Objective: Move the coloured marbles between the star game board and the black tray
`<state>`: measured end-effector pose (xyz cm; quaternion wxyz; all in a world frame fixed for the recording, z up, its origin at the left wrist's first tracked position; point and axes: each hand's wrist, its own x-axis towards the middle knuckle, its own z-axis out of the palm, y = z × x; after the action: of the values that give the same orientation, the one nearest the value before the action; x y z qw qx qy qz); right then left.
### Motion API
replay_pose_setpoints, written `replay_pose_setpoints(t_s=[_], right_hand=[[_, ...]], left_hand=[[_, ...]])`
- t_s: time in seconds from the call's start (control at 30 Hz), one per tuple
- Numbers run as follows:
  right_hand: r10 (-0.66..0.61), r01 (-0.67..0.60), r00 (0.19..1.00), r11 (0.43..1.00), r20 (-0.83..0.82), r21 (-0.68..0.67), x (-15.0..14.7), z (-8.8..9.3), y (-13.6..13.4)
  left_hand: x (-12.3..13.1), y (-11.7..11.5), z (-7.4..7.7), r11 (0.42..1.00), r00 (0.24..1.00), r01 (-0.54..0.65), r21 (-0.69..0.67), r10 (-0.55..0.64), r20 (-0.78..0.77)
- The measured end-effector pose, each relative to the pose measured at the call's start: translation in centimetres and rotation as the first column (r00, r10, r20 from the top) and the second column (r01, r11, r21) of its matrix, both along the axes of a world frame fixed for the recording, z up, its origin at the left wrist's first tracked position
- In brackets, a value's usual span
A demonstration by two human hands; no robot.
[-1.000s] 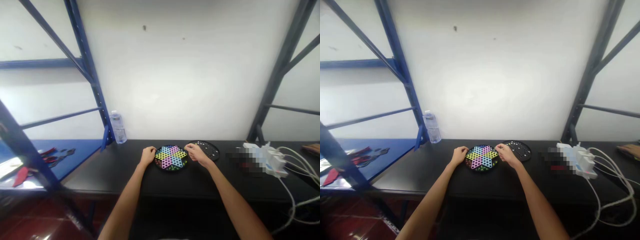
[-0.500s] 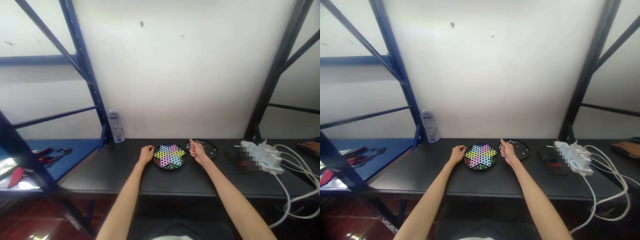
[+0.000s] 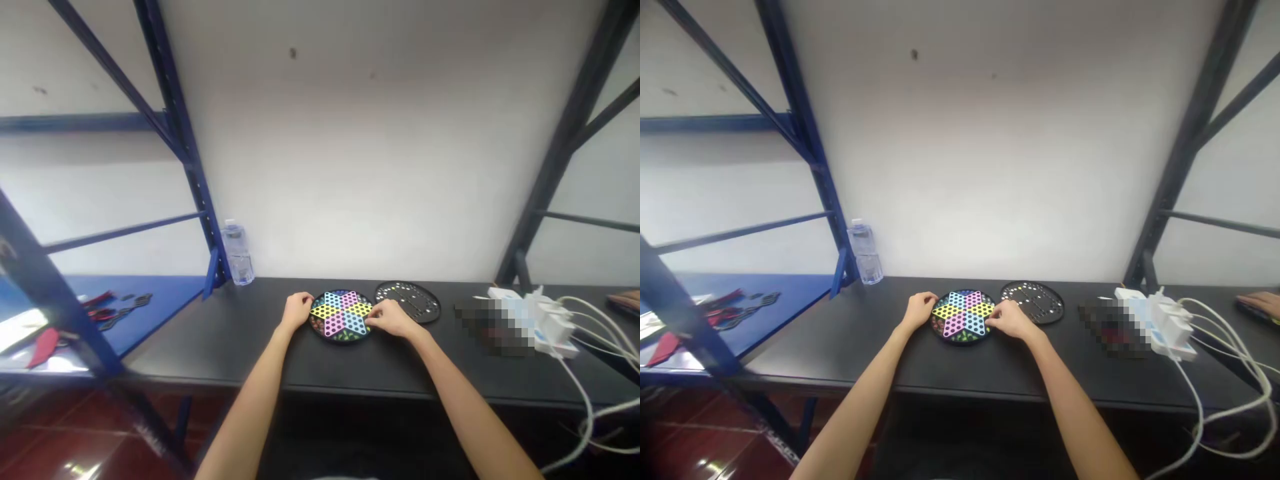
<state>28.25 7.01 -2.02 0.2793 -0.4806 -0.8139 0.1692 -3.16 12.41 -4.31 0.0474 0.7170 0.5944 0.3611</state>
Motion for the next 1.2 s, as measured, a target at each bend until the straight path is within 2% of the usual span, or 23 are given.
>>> replay_pose_setpoints(t_s=[0.1, 0.2, 0.27, 0.33, 0.4, 0.43, 0.5, 0.53, 0.6, 0.67, 0.7, 0.77, 0.8, 0.83, 0.87, 0.97, 1.2], right_hand=[[0.016, -0.017, 0.998, 1.000, -0.060, -0.014, -0.1, -0.1, 0.1], [-0.035, 0.007, 0.951, 0.996, -0.308, -0.092, -0.1, -0.3, 0.6], [-0.094, -0.056, 0.810, 0.970, -0.579, -0.236, 0.2, -0.4, 1.0], [-0.169, -0.220, 0.574, 0.911, -0.801, -0.350, 0.7, -0.3, 1.4], [-0.232, -0.392, 0.346, 0.845, -0.909, -0.365, 1.2, -0.2, 1.7], [-0.253, -0.453, 0.260, 0.820, -0.932, -0.349, 1.4, -0.2, 1.8], [-0.278, -0.514, 0.159, 0.796, -0.947, -0.320, 1.6, -0.2, 2.0], [-0.287, -0.514, 0.146, 0.796, -0.947, -0.320, 1.6, -0.2, 2.0], [-0.309, -0.439, 0.189, 0.822, -0.932, -0.362, 1.1, -0.4, 2.0], [-0.338, -0.238, 0.315, 0.876, -0.887, -0.419, 0.5, -0.5, 1.8], [-0.341, -0.106, 0.411, 0.903, -0.845, -0.416, 0.2, -0.5, 1.7], [-0.289, 0.108, 0.655, 0.950, -0.698, -0.293, -0.1, -0.4, 1.2], [-0.232, 0.144, 0.777, 0.971, -0.585, -0.193, -0.2, -0.3, 0.9], [-0.162, 0.129, 0.875, 0.986, -0.456, -0.103, -0.2, -0.1, 0.6], [-0.087, 0.078, 0.940, 0.996, -0.331, -0.040, -0.2, 0.0, 0.2], [0.060, -0.062, 0.991, 0.998, -0.119, -0.016, 0.0, 0.3, -0.6], [0.169, -0.181, 0.982, 0.968, -0.082, -0.172, 0.1, 0.4, -0.8]], left_hand=[[0.0, 0.0, 0.0, 1.000, 1.000, 0.001, -0.005, -0.001, -0.001], [0.0, 0.2, 0.0, 1.000, 1.000, 0.003, 0.001, -0.003, 0.000], [-0.1, 0.3, -0.1, 1.000, 1.000, 0.003, 0.003, -0.003, 0.003], [-0.2, 0.3, -0.2, 1.000, 1.000, 0.002, 0.006, -0.002, 0.007], [-0.2, 0.3, -0.2, 1.000, 1.000, 0.004, 0.013, -0.004, 0.003], [-0.2, 0.3, -0.2, 1.000, 1.000, 0.005, 0.017, -0.005, 0.000], [-0.2, 0.3, -0.1, 1.000, 1.000, 0.004, 0.015, -0.004, -0.007], [-0.2, 0.2, -0.1, 1.000, 1.000, 0.003, 0.010, -0.003, -0.011], [-0.1, 0.2, 0.0, 1.000, 1.000, 0.007, 0.008, -0.007, -0.018], [-0.1, 0.2, 0.1, 1.000, 1.000, 0.014, 0.014, -0.013, -0.022], [-0.1, 0.2, 0.1, 1.000, 1.000, 0.015, 0.013, -0.015, -0.021], [-0.1, 0.1, 0.2, 1.000, 1.000, 0.012, 0.004, -0.012, -0.016], [0.0, 0.0, 0.2, 1.000, 1.000, 0.008, -0.001, -0.008, -0.013], [0.0, 0.0, 0.2, 1.000, 1.000, 0.005, -0.006, -0.005, -0.012], [0.0, -0.1, 0.3, 1.000, 1.000, 0.001, -0.009, -0.002, -0.011], [0.2, -0.3, 0.4, 1.000, 1.000, -0.014, -0.021, 0.014, -0.008], [0.0, -0.1, 0.2, 1.000, 1.000, 0.011, -0.004, -0.011, -0.012]])
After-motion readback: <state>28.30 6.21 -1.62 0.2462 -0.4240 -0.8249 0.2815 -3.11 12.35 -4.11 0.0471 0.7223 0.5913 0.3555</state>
